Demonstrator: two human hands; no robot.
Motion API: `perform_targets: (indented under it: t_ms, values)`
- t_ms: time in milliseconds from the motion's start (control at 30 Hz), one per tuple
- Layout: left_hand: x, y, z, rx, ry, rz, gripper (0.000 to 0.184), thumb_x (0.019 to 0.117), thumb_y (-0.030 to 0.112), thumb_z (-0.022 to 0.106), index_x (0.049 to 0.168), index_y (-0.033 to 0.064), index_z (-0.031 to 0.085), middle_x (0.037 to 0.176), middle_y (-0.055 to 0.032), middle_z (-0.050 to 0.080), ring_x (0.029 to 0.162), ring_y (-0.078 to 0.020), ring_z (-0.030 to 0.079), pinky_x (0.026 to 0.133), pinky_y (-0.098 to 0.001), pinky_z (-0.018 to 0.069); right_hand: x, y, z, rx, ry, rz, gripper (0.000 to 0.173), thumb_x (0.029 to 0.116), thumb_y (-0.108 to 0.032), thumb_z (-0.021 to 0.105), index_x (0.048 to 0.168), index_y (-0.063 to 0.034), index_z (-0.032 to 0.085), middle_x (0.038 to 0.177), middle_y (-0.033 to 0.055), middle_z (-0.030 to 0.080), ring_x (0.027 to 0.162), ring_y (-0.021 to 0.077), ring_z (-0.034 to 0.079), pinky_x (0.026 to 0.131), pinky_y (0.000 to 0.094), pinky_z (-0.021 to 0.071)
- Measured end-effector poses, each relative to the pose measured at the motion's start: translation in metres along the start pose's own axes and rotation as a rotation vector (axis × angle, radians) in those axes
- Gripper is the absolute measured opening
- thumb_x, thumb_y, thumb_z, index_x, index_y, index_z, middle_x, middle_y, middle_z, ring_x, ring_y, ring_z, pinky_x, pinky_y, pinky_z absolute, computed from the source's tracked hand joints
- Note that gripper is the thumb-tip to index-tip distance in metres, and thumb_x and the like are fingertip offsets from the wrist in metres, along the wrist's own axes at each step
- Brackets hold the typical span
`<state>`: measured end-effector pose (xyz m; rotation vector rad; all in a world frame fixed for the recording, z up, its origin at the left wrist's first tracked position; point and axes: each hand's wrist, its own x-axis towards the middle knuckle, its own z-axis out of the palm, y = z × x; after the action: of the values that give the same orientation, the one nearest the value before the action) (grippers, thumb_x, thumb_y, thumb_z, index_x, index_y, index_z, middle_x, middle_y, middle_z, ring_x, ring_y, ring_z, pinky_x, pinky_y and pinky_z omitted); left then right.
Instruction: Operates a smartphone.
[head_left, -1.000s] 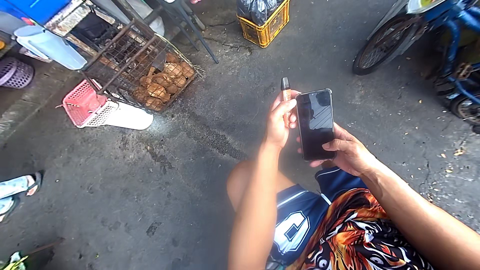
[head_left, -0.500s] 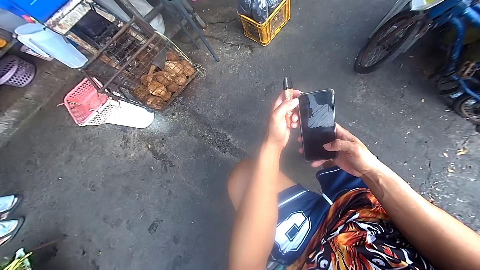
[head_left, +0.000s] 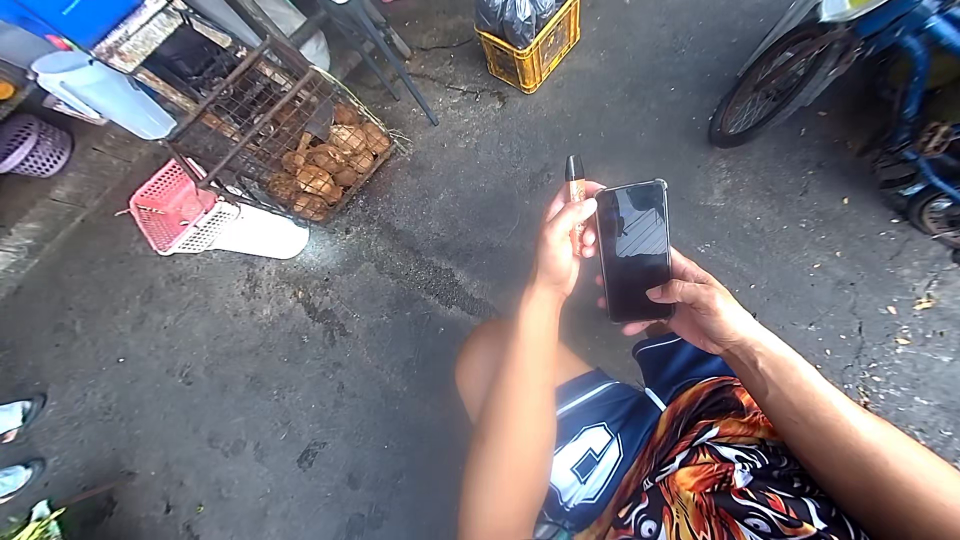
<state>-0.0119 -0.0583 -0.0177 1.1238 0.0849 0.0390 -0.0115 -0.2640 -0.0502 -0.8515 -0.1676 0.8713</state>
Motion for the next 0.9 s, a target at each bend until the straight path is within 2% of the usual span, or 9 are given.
perform_targets:
  t_ms: [467, 900]
  values:
    - [-0.0005, 0.0004, 0.0000, 0.005, 0.011, -0.006, 0.025, 0.1031, 0.028, 0.043, 0.117, 0.0180, 0.062, 0.066, 0.0027, 0.050, 0.044, -0.0002, 0.041, 0.040, -0.0130, 0.0356, 0.0002, 0.0009, 0.0016, -0.005, 0.002, 0.000, 0.052, 0.0920, -0.004, 0.047, 0.143, -0.0102, 0.038, 0.132, 0.0282, 0.061, 0.112, 0.0463, 0.067, 0.072, 0.0533, 0.0644]
    - [-0.0001, -0.0002, -0.0012, 0.000, 0.015, -0.006, 0.028, 0.1067, 0.031, 0.040, 0.116, 0.0171, 0.062, 0.066, 0.0026, 0.049, 0.044, -0.0014, 0.041, 0.041, -0.0133, 0.0361, 0.0007, 0.0019, 0.0031, -0.023, 0.021, 0.000, 0.048, 0.0942, -0.007, 0.047, 0.141, -0.0082, 0.040, 0.131, 0.0287, 0.061, 0.111, 0.0462, 0.068, 0.073, 0.0537, 0.0644]
